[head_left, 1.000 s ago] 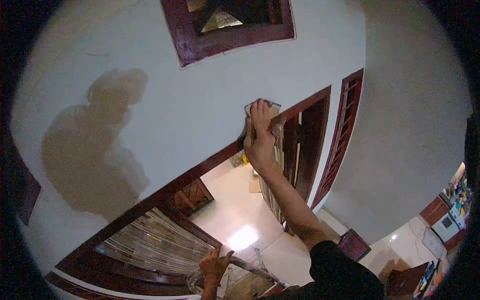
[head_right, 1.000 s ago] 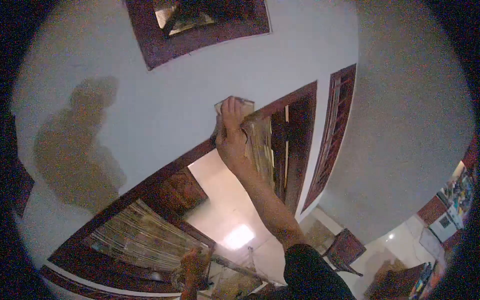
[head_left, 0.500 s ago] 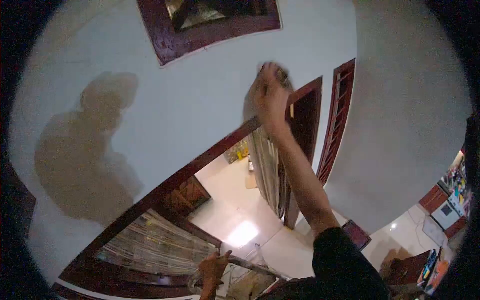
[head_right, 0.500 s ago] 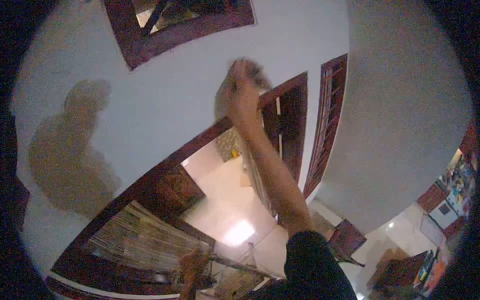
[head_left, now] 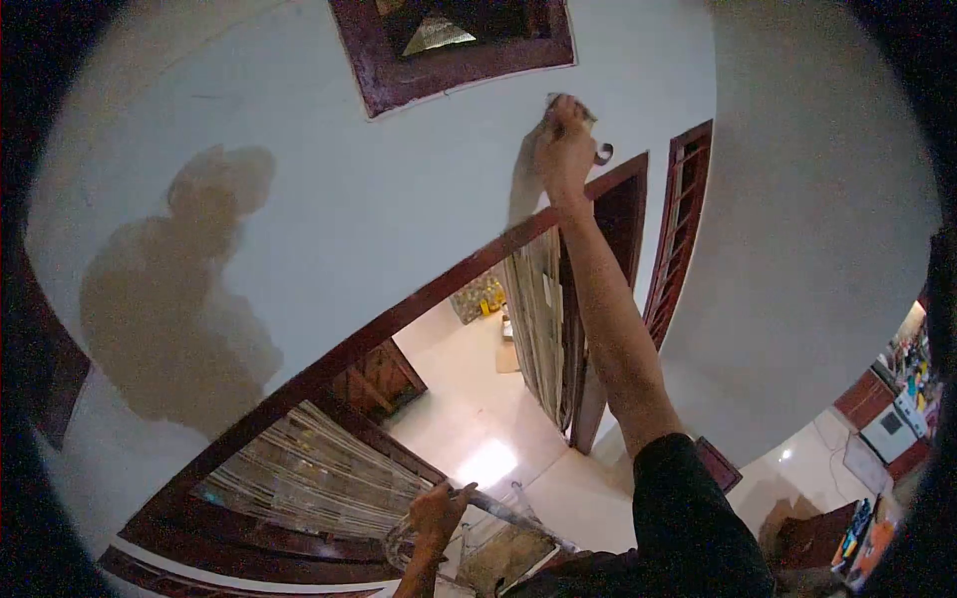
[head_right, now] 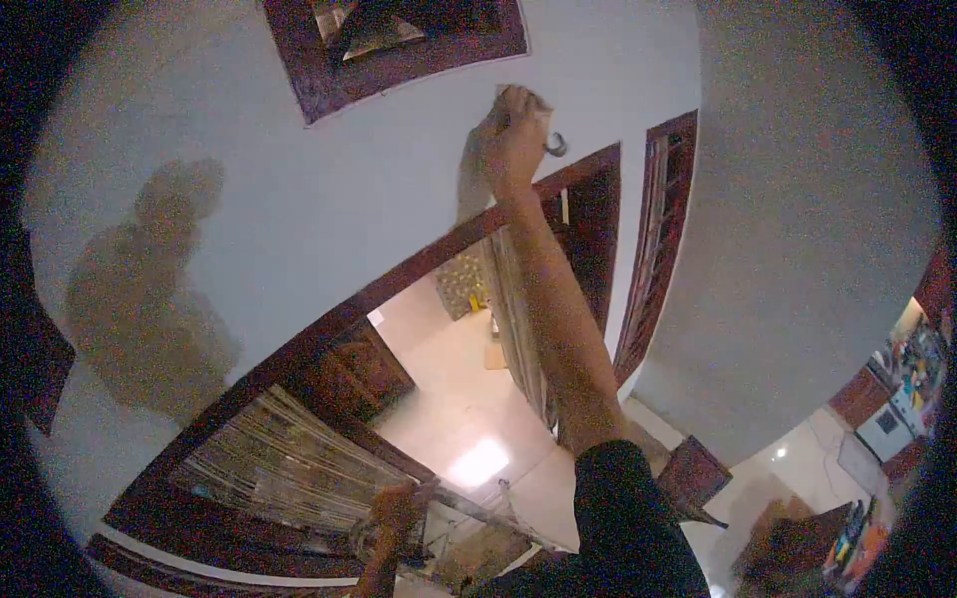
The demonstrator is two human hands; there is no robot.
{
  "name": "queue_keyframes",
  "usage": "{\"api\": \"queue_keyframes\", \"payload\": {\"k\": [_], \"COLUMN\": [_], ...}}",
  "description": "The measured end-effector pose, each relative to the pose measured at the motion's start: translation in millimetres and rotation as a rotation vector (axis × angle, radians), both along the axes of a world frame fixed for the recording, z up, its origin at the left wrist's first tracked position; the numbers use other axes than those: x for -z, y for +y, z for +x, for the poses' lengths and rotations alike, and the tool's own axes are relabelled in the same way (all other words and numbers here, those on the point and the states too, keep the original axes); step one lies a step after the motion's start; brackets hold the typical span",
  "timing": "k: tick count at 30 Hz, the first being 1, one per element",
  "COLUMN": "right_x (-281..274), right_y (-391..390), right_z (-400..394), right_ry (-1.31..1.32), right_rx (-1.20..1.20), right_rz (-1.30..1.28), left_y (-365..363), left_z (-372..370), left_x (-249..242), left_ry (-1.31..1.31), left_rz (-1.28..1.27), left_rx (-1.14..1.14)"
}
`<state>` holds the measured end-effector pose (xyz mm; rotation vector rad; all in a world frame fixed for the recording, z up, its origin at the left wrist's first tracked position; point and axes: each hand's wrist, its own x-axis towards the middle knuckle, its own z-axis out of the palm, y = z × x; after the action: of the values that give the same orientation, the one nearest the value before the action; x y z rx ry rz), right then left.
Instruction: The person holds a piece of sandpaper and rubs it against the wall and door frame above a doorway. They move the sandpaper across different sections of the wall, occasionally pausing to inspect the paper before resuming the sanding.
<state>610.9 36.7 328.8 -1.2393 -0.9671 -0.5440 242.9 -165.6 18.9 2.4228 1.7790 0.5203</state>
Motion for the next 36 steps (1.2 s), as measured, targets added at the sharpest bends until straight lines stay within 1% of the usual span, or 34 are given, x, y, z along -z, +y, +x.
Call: {"api": "queue_keyframes", "payload": {"k": [2,3,4,5,6,7,8,10,11,12,13,14,15,16,17,18,19,20,21,22,23,24,25,26,28,29,30,32,33,34,36], "right_x": [15.3,15.2,17.3,3.9,-11.6,-13.3,-11.2,13.1,30.3,29.5,24.9,6.2,-17.7,-22.2,-17.9,0.8,26.8,41.6,37.0,26.0,8.9,-6.6,-10.9,4.2,35.4,32.4,18.5,-6.2,-8.1,11.6,49.7], "right_y": [16.8,14.7,13.2,7.0,7.4,7.2,5.7,-1.3,6.6,7.4,8.0,3.7,1.0,-1.7,-4.2,3.4,10.1,14.4,3.4,-0.1,0.7,1.7,2.4,5.8,13.6,18.0,20.9,18.7,-5.9,-5.2,14.1], "right_z": [8.2,7.4,4.3,-0.1,2.3,3.8,8.3,-0.1,-1.2,-2.6,1.7,4.3,10.2,10.7,11.0,9.0,-0.1,-0.7,5.1,8.7,14.9,17.5,10.5,2.7,-3.2,11.8,16.8,19.5,-0.7,-9.5,-11.3], "right_ry": [-0.033,-0.159,-0.275,-0.063,-0.067,0.016,0.087,0.044,-0.140,-0.328,-0.127,-0.127,0.099,0.342,0.260,0.268,0.036,-0.212,-0.344,-0.341,-0.139,0.057,0.079,0.086,-0.132,-0.299,-0.295,0.032,0.176,0.175,-0.262], "right_rx": [0.007,0.111,0.209,0.130,0.129,0.046,-0.031,0.014,0.134,0.246,0.119,0.109,-0.008,-0.119,-0.144,-0.133,-0.006,0.120,0.271,0.265,0.148,0.027,0.022,0.023,0.013,0.218,0.216,0.019,-0.103,-0.098,-0.051], "right_rz": [-0.013,0.115,0.230,0.162,0.169,0.077,-0.013,-0.065,0.146,0.360,0.259,0.271,0.094,-0.106,-0.190,-0.201,-0.003,0.202,0.148,0.153,0.102,0.041,0.015,0.002,0.250,0.274,0.287,0.193,-0.015,-0.017,0.269], "left_y": [7.4,11.5,15.9,11.1,9.2,0.4,-3.7,-1.1,-4.9,-1.8,-3.9,-3.7,-0.7,0.5,6.1,7.7,4.5,7.0,12.1,15.0,15.8,8.7,-1.1,-3.4,5.0,8.8,15.7,11.8,5.8,4.9,15.6], "left_z": [-3.6,-10.7,-13.9,-14.8,-8.8,-1.1,-3.3,-5.3,-0.8,7.0,4.5,-0.2,-1.5,-8.3,-5.9,-3.5,-5.9,-7.6,-12.7,-21.2,-17.0,-4.1,-4.0,-7.3,-7.9,-10.3,-13.8,-19.2,-8.3,-12.3,-16.3], "left_x": [16.2,28.3,44.7,34.9,20.4,-11.7,-8.5,-0.7,-15.4,-14.6,-11.0,-7.9,-3.6,5.0,21.4,25.9,26.4,40.9,65.5,77.5,59.7,29.3,12.6,15.3,24.7,41.5,42.8,46.5,12.7,23.4,55.4], "left_ry": [0.047,0.054,0.044,0.000,-0.050,-0.015,-0.010,-0.090,0.071,0.051,0.044,0.040,0.032,0.047,0.017,-0.013,-0.031,-0.037,0.056,0.163,0.168,0.070,-0.012,-0.005,0.010,0.220,0.223,0.010,0.121,0.120,0.156], "left_rz": [-0.004,0.000,0.009,-0.023,-0.051,-0.182,-0.198,0.020,-0.174,-0.158,-0.120,-0.080,-0.043,-0.054,-0.015,0.026,-0.011,-0.011,0.035,0.078,0.085,0.035,-0.027,-0.040,0.022,-0.056,-0.044,0.015,-0.005,-0.007,0.054], "left_rx": [0.007,0.080,0.082,0.064,0.046,-0.021,-0.017,0.038,-0.028,-0.022,-0.007,0.002,0.010,0.001,-0.005,-0.001,0.000,0.009,0.048,0.076,0.068,0.035,0.005,0.005,0.069,-0.002,-0.009,0.093,0.048,0.053,-0.022]}}
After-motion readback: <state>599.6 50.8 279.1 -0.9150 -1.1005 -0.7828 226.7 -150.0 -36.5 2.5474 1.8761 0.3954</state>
